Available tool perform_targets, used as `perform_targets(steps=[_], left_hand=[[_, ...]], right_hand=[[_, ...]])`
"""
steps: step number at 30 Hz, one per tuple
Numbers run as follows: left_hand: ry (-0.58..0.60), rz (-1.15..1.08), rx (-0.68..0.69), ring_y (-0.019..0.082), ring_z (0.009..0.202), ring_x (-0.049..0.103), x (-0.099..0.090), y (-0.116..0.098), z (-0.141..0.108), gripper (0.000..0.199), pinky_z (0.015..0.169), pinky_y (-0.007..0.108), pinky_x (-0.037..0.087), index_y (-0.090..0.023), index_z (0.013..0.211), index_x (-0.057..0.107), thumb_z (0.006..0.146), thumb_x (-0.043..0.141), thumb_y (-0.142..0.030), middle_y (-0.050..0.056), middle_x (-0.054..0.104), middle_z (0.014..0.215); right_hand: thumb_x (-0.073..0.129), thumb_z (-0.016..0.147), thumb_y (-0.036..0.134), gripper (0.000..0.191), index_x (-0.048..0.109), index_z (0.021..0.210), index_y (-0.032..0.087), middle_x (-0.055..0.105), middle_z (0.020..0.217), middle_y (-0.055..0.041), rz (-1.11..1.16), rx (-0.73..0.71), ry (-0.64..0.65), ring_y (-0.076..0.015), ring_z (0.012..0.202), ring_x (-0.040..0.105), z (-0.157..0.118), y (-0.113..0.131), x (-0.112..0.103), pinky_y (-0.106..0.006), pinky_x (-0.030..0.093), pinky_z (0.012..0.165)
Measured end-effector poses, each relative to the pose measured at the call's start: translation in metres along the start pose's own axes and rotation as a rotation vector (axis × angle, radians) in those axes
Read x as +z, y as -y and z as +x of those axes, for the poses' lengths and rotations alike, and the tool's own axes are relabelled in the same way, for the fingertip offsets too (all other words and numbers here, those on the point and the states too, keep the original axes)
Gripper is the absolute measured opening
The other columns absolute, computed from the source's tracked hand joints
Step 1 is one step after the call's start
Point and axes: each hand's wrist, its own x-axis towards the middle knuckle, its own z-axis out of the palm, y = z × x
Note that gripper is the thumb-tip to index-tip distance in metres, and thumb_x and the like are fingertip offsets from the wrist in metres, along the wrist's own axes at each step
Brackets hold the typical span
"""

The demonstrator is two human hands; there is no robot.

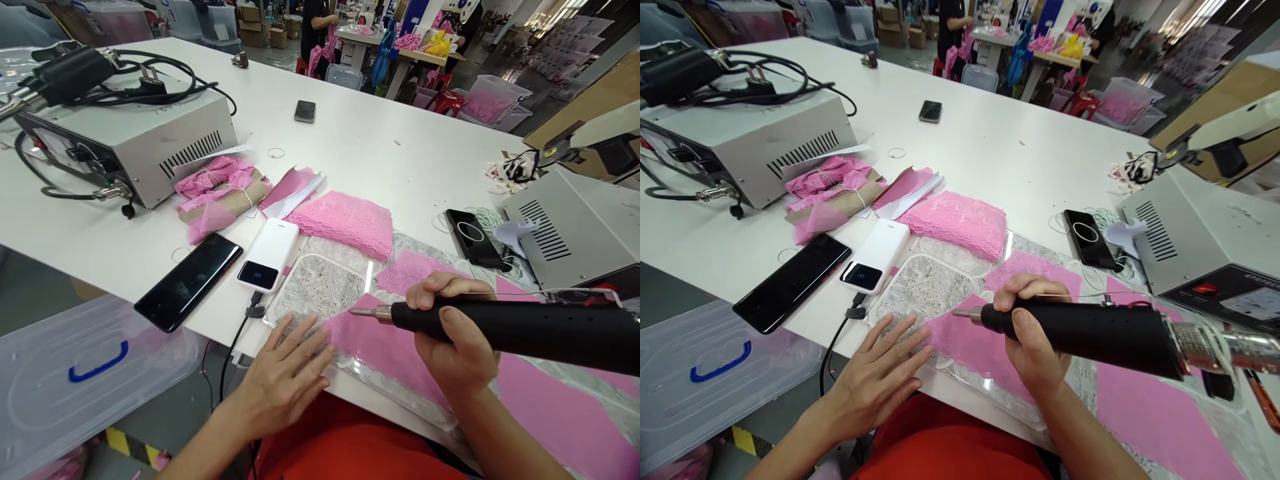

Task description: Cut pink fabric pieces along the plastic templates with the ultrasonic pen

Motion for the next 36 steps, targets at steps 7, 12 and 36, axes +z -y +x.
perform_targets(steps=[7,12,36], left_hand=[[0.015,0.008,0.000,0.028,0.136,0.043,-0.001,0.000,-0.001,0.031,0.115,0.052,0.030,-0.013,0.123,0.060,0.093,0.053,-0.018,0.011,0.065,0.125],[0.013,0.005,-0.004,0.028,0.134,0.046,-0.001,0.001,-0.001,0.030,0.115,0.051,0.031,-0.013,0.121,0.061,0.093,0.053,-0.019,0.011,0.066,0.124],[0.036,0.012,-0.016,0.027,0.132,0.048,-0.003,0.000,-0.004,0.030,0.116,0.046,0.031,-0.014,0.120,0.062,0.093,0.053,-0.022,0.009,0.065,0.126]], right_hand=[[0.063,0.074,0.019,0.009,0.060,0.082,0.021,0.057,0.082,0.0000,-0.029,0.001,-0.005,-0.0104,0.061,0.053,0.000,0.000,0.006,-0.030,0.048,0.060],[0.064,0.074,0.020,0.008,0.058,0.078,0.022,0.057,0.080,0.0005,-0.071,0.003,0.026,-0.0107,0.060,0.053,0.000,0.001,0.006,-0.030,0.049,0.059],[0.065,0.078,0.026,0.011,0.056,0.082,0.022,0.055,0.080,0.0000,-0.041,0.019,0.097,-0.0099,0.060,0.054,-0.013,-0.001,0.030,-0.029,0.051,0.057]])
